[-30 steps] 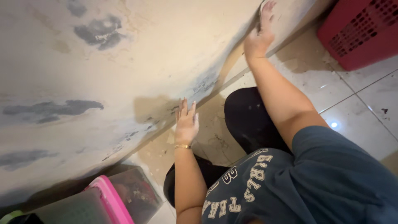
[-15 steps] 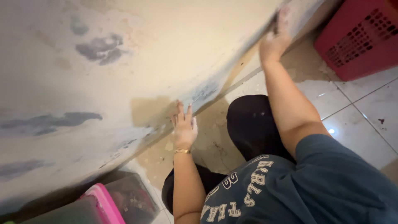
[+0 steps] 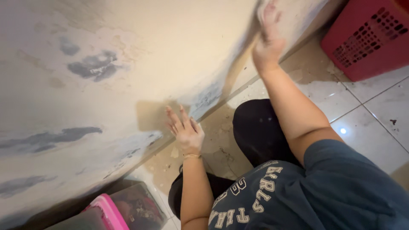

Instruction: The person kneels and uses a sanding block to smooth a wall surface, moving the block in circular and back-and-forth motions across a patch of wall near the floor. The person occasionally pauses to feel the wall with their hand.

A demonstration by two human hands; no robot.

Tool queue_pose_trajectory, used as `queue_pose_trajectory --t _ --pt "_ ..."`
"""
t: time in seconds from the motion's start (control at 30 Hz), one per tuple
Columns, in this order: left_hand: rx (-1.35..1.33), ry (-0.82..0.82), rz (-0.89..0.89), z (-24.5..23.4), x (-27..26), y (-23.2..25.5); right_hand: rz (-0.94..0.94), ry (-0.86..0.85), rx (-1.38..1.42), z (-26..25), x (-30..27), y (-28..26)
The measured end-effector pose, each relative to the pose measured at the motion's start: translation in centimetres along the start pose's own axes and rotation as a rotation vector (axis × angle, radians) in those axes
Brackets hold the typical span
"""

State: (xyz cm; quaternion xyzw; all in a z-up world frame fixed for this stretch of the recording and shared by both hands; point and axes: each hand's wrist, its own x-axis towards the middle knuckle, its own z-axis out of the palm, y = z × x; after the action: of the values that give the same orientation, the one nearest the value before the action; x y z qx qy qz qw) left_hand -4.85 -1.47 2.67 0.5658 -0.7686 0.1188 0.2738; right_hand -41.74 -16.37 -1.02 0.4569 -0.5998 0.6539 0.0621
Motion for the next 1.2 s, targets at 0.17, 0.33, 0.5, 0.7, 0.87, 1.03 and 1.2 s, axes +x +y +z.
queue_pose_trajectory --t 0.17,0.33,0.5,0.7,0.87,1.03,1.2 --pt "0.034 0.019 -0.044 -0.7 0.6 -1.1 -0.258 -0.030 -0.121 1.2 -0.6 4.5" --pt "0.142 0.036 0.034 -2.6 2.3 -1.0 0.401 0.215 0.148 0.7 0.3 9.8" --pt "0.231 0.130 0.185 -3.3 7.2 -0.4 -0.172 -0.095 0.024 0.0 -0.8 1.4" --pt "0.406 0.158 0.386 -3.8 12.6 -0.7 0.520 0.240 0.166 0.2 0.4 10.7" --pt "0.515 0.201 0.447 -3.2 17.3 -1.6 0.247 0.097 0.339 -0.8 1.7 4.3" --pt "0.632 0.234 0.382 -1.4 19.1 -1.9 -0.380 -0.106 0.081 -0.2 0.5 1.3" --pt "0.654 0.291 0.402 -0.8 19.3 -1.9 0.630 0.066 0.001 0.0 -1.9 10.0"
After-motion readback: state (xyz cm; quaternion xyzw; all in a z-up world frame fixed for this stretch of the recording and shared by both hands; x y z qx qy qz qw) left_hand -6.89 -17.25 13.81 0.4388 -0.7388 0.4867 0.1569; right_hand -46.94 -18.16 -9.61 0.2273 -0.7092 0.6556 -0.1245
